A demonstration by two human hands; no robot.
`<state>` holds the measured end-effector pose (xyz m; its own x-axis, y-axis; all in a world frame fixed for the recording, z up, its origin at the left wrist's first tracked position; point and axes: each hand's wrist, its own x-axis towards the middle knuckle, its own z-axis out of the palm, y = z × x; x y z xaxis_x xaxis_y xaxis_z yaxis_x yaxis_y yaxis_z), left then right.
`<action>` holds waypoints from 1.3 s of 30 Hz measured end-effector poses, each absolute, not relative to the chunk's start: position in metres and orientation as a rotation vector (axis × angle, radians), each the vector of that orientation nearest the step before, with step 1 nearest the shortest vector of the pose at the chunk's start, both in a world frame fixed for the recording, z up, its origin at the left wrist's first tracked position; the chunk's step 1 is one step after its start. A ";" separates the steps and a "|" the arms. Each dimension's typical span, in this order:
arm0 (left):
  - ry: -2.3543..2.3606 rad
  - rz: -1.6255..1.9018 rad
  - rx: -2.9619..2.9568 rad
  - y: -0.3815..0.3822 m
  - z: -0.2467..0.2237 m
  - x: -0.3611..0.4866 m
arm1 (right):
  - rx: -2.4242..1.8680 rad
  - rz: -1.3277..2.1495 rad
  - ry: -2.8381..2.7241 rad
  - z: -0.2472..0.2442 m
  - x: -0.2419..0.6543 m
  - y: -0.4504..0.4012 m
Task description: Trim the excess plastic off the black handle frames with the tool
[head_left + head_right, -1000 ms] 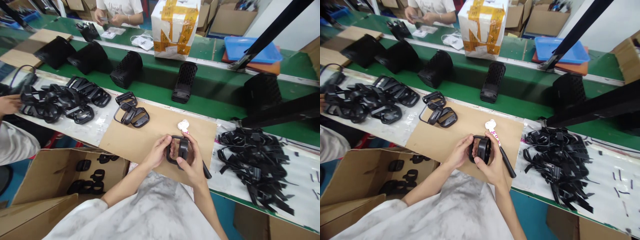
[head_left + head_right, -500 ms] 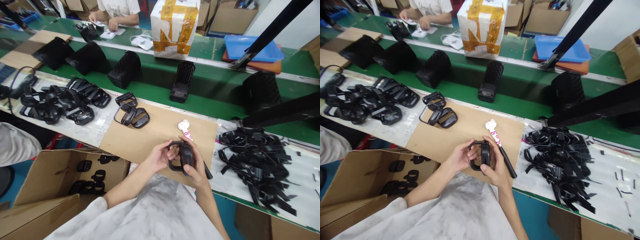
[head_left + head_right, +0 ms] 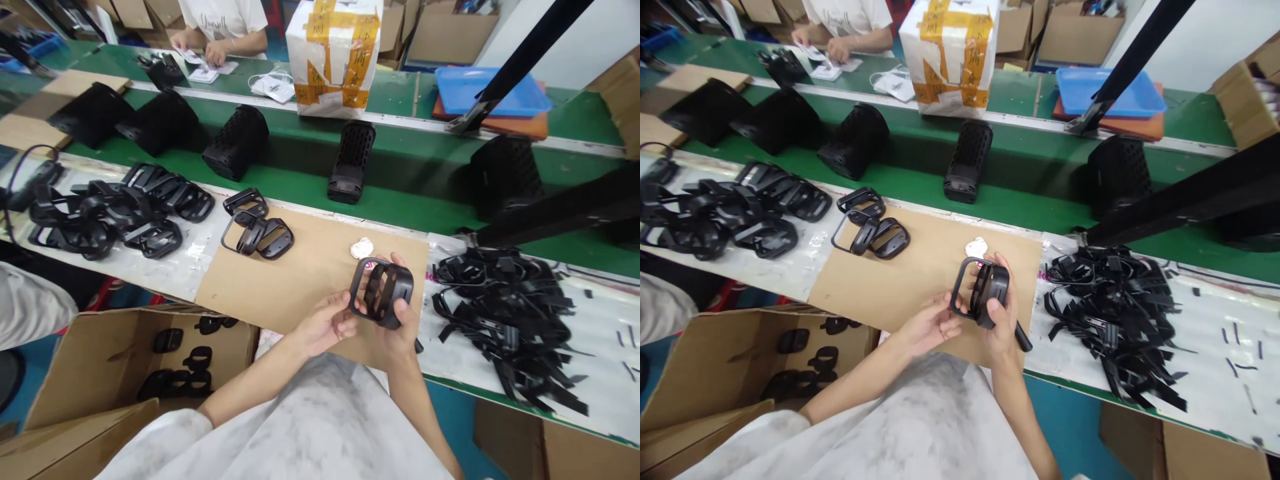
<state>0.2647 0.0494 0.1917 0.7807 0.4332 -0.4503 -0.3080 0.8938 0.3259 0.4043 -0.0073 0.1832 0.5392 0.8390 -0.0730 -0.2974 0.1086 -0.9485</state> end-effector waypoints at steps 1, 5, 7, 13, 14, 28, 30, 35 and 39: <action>0.534 0.442 0.205 0.047 0.192 0.266 | -1.176 0.918 -0.557 0.183 0.403 -0.007; 0.527 0.484 0.194 0.044 0.194 0.265 | -1.118 0.943 -0.588 0.177 0.402 -0.007; 0.534 0.469 0.256 0.047 0.194 0.262 | -1.127 0.920 -0.663 0.176 0.407 -0.008; 0.551 0.442 0.616 0.072 0.185 0.253 | -1.262 0.769 -1.138 0.191 0.424 -0.008; 0.563 0.479 0.637 0.077 0.184 0.254 | -1.296 0.732 -1.238 0.193 0.424 -0.008; 0.770 0.802 0.644 0.137 0.170 0.261 | -2.065 0.332 -1.330 0.141 0.448 -0.037; 0.802 0.837 0.670 0.142 0.166 0.263 | -2.093 0.314 -1.346 0.135 0.448 -0.039; 0.890 0.873 0.757 0.150 0.161 0.267 | -2.067 0.312 -1.315 0.137 0.444 -0.037; 0.905 0.896 0.811 0.150 0.164 0.266 | -2.083 0.308 -1.262 0.139 0.444 -0.034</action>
<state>0.2664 0.1497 0.1637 0.3317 0.8948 -0.2989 -0.2896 0.3981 0.8704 0.4441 -0.0337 0.1391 0.5036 0.8529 0.1372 0.6936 -0.3046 -0.6528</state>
